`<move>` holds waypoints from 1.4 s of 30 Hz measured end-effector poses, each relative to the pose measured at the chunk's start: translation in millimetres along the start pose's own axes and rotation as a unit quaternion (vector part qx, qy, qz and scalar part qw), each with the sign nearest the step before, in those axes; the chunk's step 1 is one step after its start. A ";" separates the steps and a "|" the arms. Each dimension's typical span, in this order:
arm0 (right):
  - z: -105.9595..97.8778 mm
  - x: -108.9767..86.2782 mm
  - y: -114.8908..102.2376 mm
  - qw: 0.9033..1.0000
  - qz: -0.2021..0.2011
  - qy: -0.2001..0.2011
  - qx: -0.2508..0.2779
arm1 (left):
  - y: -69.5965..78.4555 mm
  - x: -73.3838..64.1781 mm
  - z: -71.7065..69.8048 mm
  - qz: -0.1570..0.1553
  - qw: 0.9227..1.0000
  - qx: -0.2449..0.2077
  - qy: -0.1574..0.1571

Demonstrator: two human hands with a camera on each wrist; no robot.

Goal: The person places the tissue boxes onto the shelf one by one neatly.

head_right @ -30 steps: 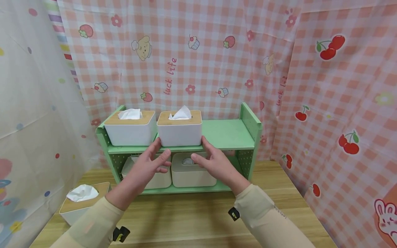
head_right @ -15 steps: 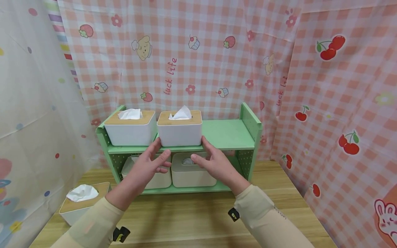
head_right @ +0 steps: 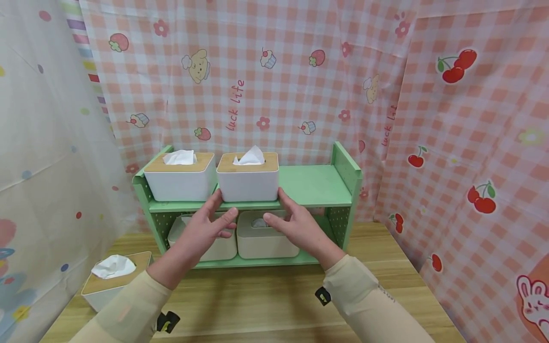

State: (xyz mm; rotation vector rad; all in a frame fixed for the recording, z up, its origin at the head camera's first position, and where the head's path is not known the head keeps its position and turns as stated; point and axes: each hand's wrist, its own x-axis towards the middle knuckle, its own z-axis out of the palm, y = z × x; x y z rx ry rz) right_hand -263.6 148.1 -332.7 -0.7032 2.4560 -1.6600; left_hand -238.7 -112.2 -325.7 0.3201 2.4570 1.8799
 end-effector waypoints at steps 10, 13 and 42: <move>0.3 -6.9 5.8 0.999 -0.016 0.017 -0.043 | -6.2 -10.8 -1.6 0.019 0.997 0.072 0.033; 0.4 -14.3 7.5 0.997 -0.028 0.024 -0.067 | -10.4 -20.9 -4.9 0.023 0.995 0.083 0.041; 76.8 -85.1 95.9 0.975 0.072 0.176 0.111 | -129.6 -93.2 5.6 -0.050 0.992 0.052 0.101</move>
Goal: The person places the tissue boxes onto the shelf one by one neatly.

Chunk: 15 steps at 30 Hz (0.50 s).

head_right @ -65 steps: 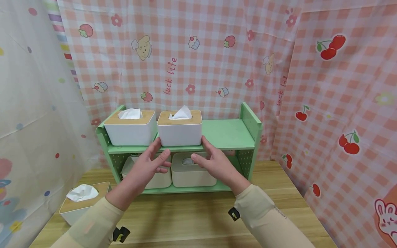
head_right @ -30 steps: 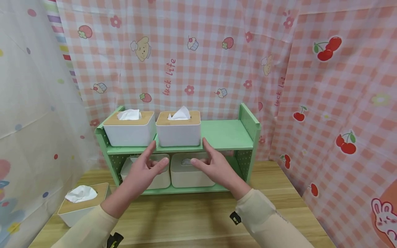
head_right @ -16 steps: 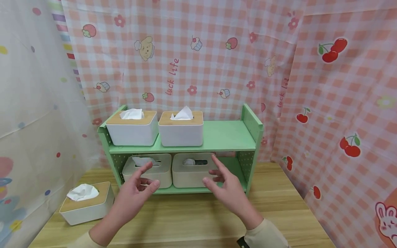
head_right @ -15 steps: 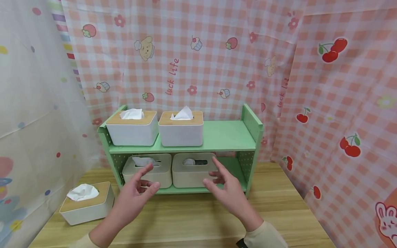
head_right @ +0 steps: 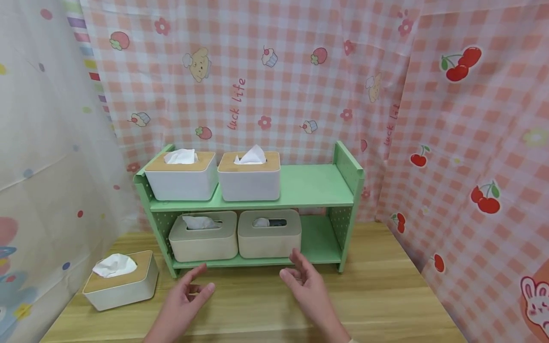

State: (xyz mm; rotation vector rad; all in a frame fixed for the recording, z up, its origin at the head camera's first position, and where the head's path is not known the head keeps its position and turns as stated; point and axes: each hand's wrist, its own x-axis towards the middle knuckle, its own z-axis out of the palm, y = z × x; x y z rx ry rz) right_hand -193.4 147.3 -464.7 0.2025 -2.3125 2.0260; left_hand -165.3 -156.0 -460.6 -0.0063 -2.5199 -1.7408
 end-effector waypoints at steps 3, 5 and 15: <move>6.7 -4.5 10.0 1.000 0.009 0.002 -0.008 | -16.0 -2.0 -5.0 -0.044 0.999 0.008 0.012; 10.5 -7.7 15.8 1.000 0.016 -0.003 -0.010 | -28.0 -2.9 -9.4 -0.070 0.997 0.021 0.024; 20.0 -20.0 34.9 0.998 0.050 -0.026 0.002 | -73.3 -12.3 -47.6 -0.168 0.980 -0.049 0.091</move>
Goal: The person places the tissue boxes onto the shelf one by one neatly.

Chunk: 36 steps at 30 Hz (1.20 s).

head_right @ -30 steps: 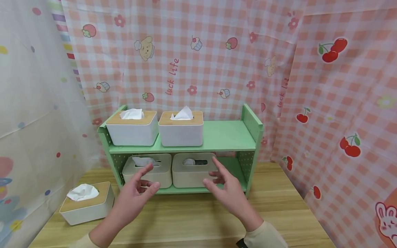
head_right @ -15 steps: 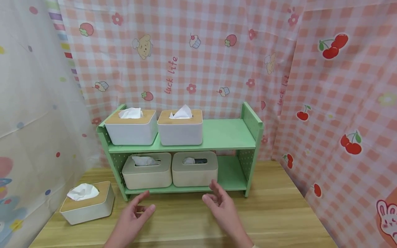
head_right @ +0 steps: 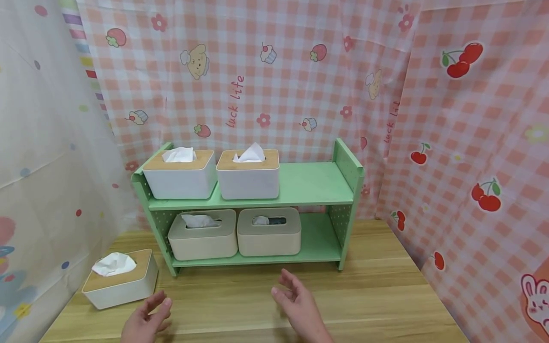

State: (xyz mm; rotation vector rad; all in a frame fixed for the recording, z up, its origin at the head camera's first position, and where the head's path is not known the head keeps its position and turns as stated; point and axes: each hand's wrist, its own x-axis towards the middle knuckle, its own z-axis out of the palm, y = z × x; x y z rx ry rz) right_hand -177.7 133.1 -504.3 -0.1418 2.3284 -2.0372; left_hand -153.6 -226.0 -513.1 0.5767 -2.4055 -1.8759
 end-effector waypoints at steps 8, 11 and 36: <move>0.1 1.1 1.5 1.000 0.008 -0.016 0.015 | -7.6 10.4 -37.4 -0.033 0.993 -0.086 0.079; -0.5 2.3 1.8 1.000 0.007 -0.022 0.013 | -7.4 12.4 -46.9 -0.031 0.989 -0.094 0.110; 13.3 2.7 4.8 0.979 0.012 -0.199 -0.038 | 8.4 67.8 -123.7 -0.017 0.989 0.048 0.139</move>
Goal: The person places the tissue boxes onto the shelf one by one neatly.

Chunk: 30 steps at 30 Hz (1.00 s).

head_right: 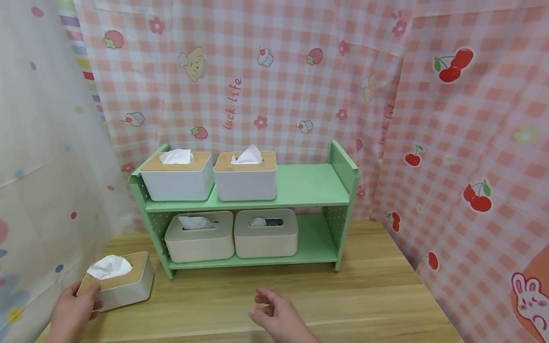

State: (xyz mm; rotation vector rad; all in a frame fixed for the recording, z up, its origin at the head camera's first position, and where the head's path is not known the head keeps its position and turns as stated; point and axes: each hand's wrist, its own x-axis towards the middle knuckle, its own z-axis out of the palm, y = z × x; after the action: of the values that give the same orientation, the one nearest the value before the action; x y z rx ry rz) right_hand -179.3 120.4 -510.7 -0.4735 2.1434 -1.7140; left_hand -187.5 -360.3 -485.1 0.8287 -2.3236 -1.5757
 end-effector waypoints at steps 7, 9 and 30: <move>7.3 -0.4 0.2 0.999 0.003 -0.025 -0.025 | -10.7 3.7 -1.2 -0.020 0.999 -0.028 -0.011; 7.9 -0.8 -0.8 0.999 0.006 -0.028 -0.025 | -12.7 4.1 -2.0 -0.020 0.999 -0.032 -0.019; 15.4 2.5 -4.2 0.999 0.012 -0.052 -0.010 | -15.3 -5.0 0.0 0.008 0.996 0.048 -0.080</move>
State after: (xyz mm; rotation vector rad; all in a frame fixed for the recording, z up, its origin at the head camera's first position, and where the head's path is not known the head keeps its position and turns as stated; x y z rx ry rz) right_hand -174.1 105.2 -509.9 -0.5292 2.0852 -1.6206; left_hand -178.4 -361.7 -498.3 0.7264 -2.5286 -1.5869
